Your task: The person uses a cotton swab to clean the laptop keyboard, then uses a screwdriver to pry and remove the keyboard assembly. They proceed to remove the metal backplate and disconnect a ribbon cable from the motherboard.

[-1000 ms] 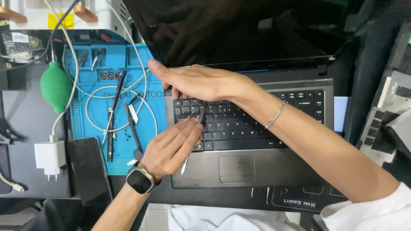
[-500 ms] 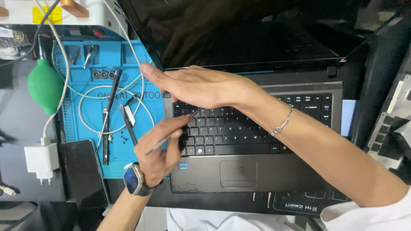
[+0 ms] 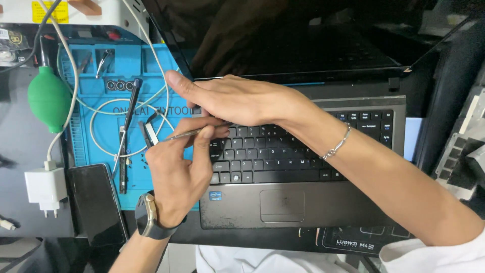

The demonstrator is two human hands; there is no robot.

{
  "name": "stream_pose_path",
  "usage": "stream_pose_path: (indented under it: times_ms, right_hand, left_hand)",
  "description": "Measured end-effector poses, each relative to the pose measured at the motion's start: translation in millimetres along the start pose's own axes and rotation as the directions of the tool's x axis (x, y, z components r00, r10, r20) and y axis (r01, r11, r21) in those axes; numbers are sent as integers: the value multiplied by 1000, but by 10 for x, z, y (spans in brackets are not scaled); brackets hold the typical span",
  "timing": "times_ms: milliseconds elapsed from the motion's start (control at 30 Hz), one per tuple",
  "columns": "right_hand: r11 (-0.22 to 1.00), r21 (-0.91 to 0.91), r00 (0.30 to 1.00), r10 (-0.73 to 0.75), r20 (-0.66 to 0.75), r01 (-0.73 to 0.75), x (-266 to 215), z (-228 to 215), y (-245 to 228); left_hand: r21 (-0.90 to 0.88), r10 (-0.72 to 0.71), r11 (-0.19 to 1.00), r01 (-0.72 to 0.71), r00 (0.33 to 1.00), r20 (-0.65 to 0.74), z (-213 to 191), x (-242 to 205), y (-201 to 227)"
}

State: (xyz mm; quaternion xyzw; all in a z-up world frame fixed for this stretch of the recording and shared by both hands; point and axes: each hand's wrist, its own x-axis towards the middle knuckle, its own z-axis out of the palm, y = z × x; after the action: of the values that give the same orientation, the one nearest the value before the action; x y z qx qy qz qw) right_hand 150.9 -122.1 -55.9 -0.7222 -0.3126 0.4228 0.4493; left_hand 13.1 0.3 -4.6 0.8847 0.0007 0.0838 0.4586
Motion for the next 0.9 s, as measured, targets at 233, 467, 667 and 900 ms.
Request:
stream_pose_path:
  times_ms: [233, 467, 667, 900]
  right_hand:
    - [996, 72, 993, 46, 111, -55, -128, -64, -316]
    - [995, 55, 993, 79, 83, -84, -92, -67, -291]
    - [998, 61, 995, -14, 99, 8, -56, -68, -264]
    - [994, 111, 993, -29, 116, 16, 30, -28, -190]
  left_hand:
    - [6, -193, 981, 193, 981, -26, -3, 172, 65]
    - [-104, -227, 969, 226, 974, 5, -2, 225, 4]
    - [-347, -348, 871, 348, 935, 64, 14, 300, -264]
    - [-450, -389, 800, 396, 914, 114, 40, 345, -451]
